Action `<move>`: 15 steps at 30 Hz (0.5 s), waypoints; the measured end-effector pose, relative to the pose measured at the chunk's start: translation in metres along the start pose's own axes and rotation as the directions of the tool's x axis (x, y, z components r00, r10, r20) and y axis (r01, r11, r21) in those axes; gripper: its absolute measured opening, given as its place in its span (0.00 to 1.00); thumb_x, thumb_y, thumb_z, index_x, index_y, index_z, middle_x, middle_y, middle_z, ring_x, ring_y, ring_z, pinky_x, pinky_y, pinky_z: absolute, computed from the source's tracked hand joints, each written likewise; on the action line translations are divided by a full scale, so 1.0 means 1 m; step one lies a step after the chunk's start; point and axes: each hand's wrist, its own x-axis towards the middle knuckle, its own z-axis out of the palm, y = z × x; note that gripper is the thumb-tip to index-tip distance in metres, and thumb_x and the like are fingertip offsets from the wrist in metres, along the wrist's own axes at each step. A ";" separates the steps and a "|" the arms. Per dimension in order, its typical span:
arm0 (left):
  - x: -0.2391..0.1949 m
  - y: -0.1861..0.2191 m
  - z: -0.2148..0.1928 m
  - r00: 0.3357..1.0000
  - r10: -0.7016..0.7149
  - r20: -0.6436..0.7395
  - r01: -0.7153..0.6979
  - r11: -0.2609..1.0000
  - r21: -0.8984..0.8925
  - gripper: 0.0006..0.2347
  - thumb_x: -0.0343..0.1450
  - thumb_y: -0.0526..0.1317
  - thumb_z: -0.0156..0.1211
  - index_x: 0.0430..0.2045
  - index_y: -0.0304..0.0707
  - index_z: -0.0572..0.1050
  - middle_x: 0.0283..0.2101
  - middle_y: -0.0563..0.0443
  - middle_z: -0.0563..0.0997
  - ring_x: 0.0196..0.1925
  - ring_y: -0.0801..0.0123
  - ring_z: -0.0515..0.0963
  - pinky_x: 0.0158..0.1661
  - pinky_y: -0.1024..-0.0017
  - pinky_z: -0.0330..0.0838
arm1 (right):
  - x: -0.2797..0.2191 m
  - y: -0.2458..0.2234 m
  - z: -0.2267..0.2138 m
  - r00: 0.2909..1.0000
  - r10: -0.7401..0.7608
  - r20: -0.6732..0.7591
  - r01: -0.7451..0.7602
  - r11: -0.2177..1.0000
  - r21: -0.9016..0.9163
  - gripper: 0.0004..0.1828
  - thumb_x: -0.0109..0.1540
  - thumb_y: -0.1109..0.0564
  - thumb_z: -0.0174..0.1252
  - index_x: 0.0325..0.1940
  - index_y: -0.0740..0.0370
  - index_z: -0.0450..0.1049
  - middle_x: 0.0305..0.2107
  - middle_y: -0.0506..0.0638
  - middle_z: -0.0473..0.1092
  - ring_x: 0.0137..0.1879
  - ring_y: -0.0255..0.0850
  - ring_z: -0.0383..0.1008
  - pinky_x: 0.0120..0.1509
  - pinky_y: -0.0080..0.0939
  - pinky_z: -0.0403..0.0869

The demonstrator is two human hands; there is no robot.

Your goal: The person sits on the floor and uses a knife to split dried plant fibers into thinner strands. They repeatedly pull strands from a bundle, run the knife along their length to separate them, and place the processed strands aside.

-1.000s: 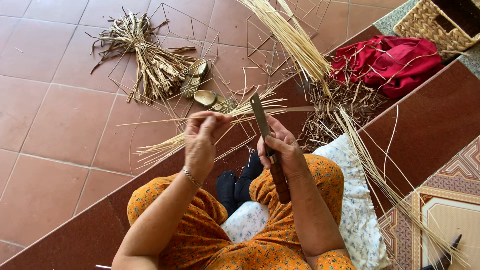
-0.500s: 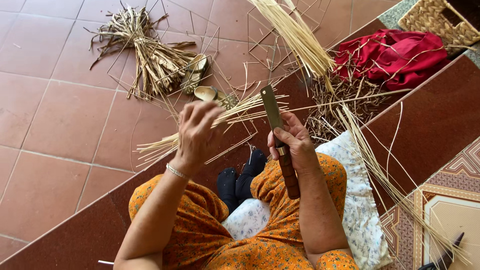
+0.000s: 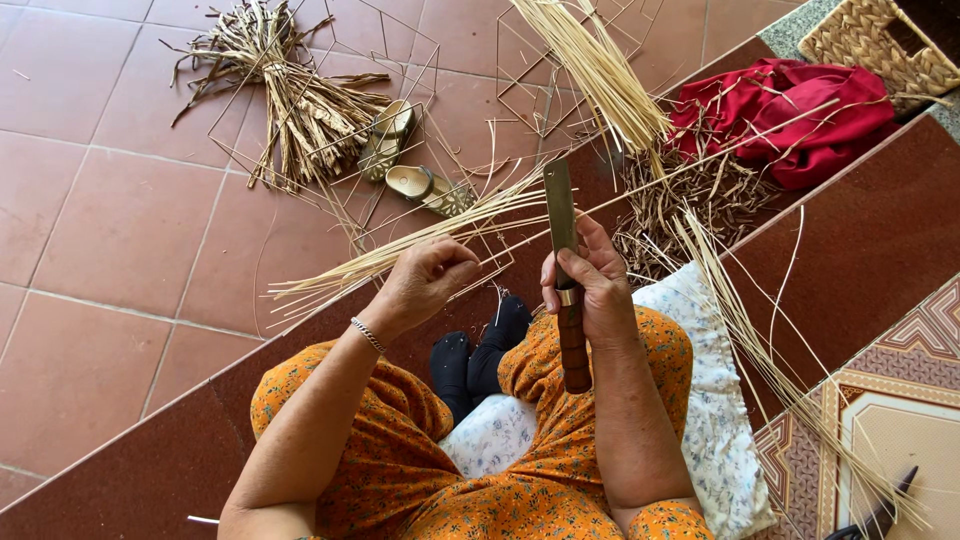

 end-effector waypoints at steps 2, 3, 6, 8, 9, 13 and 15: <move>0.002 0.002 0.007 0.997 -0.069 -0.020 0.070 0.997 0.038 0.06 0.74 0.38 0.62 0.36 0.35 0.81 0.35 0.52 0.83 0.32 0.73 0.79 0.34 0.75 0.77 | -0.002 0.001 0.006 0.997 0.072 0.017 -0.070 0.995 -0.064 0.28 0.68 0.63 0.51 0.72 0.59 0.58 0.26 0.54 0.74 0.21 0.36 0.71 0.22 0.33 0.71; 0.003 0.003 0.010 0.994 -0.103 -0.032 0.105 0.993 0.057 0.06 0.74 0.38 0.62 0.36 0.35 0.80 0.34 0.52 0.83 0.31 0.72 0.79 0.33 0.75 0.77 | -0.003 0.003 0.009 0.991 0.135 0.016 -0.132 0.982 -0.135 0.27 0.68 0.63 0.50 0.72 0.59 0.57 0.25 0.54 0.74 0.20 0.36 0.70 0.21 0.32 0.71; 0.004 0.006 0.018 0.994 -0.082 -0.070 0.084 0.996 0.015 0.06 0.73 0.38 0.64 0.38 0.35 0.81 0.31 0.50 0.84 0.28 0.73 0.79 0.32 0.75 0.76 | -0.005 0.016 0.021 0.969 0.239 0.060 -0.227 0.959 -0.168 0.22 0.67 0.63 0.51 0.64 0.63 0.56 0.24 0.56 0.74 0.20 0.38 0.71 0.21 0.33 0.71; 0.003 0.008 0.019 0.994 0.055 -0.099 -0.058 0.998 -0.020 0.06 0.72 0.36 0.65 0.39 0.33 0.81 0.34 0.50 0.84 0.32 0.75 0.81 0.34 0.75 0.77 | -0.005 0.021 0.023 0.964 0.247 0.099 -0.232 0.962 -0.141 0.18 0.67 0.64 0.52 0.60 0.65 0.57 0.24 0.57 0.73 0.20 0.39 0.72 0.21 0.34 0.72; 0.002 0.009 0.019 0.986 0.123 -0.114 -0.128 0.991 -0.036 0.07 0.72 0.36 0.65 0.40 0.32 0.81 0.36 0.50 0.84 0.34 0.75 0.82 0.35 0.75 0.77 | -0.005 0.023 0.022 0.966 0.235 0.112 -0.220 0.967 -0.131 0.17 0.68 0.64 0.52 0.59 0.65 0.57 0.24 0.56 0.73 0.20 0.38 0.71 0.22 0.33 0.72; -0.001 0.011 0.014 0.987 0.126 -0.102 -0.126 0.992 0.010 0.06 0.70 0.35 0.68 0.37 0.34 0.82 0.35 0.51 0.83 0.33 0.74 0.81 0.34 0.75 0.77 | -0.005 0.023 0.015 0.976 0.190 0.105 -0.181 0.980 -0.088 0.16 0.69 0.63 0.52 0.59 0.66 0.58 0.26 0.56 0.74 0.21 0.38 0.71 0.23 0.33 0.72; -0.002 0.011 0.010 0.995 0.075 -0.068 -0.071 0.996 0.059 0.04 0.70 0.35 0.68 0.35 0.35 0.83 0.32 0.50 0.83 0.31 0.72 0.79 0.33 0.73 0.75 | -0.004 0.020 0.011 0.979 0.181 0.098 -0.175 0.982 -0.070 0.16 0.69 0.64 0.52 0.59 0.65 0.59 0.26 0.57 0.74 0.21 0.38 0.71 0.23 0.33 0.72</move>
